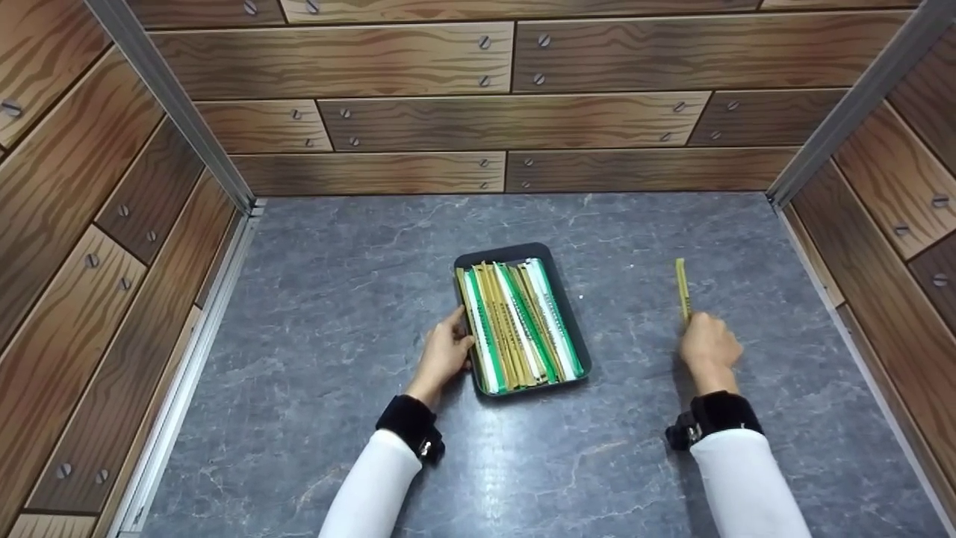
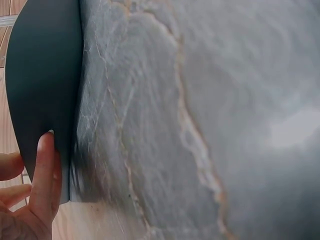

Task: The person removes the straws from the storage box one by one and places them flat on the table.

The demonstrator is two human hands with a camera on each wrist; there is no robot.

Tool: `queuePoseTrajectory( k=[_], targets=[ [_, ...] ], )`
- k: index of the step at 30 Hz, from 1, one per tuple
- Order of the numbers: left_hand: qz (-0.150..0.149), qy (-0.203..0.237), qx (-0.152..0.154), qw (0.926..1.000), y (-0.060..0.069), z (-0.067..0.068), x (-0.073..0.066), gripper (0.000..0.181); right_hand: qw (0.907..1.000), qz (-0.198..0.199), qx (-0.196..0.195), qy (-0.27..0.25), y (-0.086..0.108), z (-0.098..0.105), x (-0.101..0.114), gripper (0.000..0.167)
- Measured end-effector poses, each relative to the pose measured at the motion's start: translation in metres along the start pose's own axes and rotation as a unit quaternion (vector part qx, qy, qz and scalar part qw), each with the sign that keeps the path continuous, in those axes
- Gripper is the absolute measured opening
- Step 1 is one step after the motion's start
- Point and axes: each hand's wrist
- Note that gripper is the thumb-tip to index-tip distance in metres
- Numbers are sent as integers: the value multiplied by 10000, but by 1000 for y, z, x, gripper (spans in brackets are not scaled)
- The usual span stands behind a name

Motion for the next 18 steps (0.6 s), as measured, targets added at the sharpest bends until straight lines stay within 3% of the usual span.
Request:
queuePoseTrajectory(
  k=[10, 15, 18],
  targets=[
    [-16, 32, -64, 10000, -1, 0, -1, 64, 9997, -63, -244, 36, 0, -5, 2, 22],
    [12, -52, -41, 10000, 0, 0, 0, 64, 9951, -190, -966, -76, 17, -15, 20, 27],
    [-14, -65, -35, 10000, -1, 0, -1, 64, 9868, 262, -1577, -242, 30, -17, 42, 30]
  ],
)
Point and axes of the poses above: each hand's wrist, its own y-axis away from the middle knuckle, its own z-axis out of the back of the hand, x = y × z, and after that the axes turned 14 degrees about y, right-handed
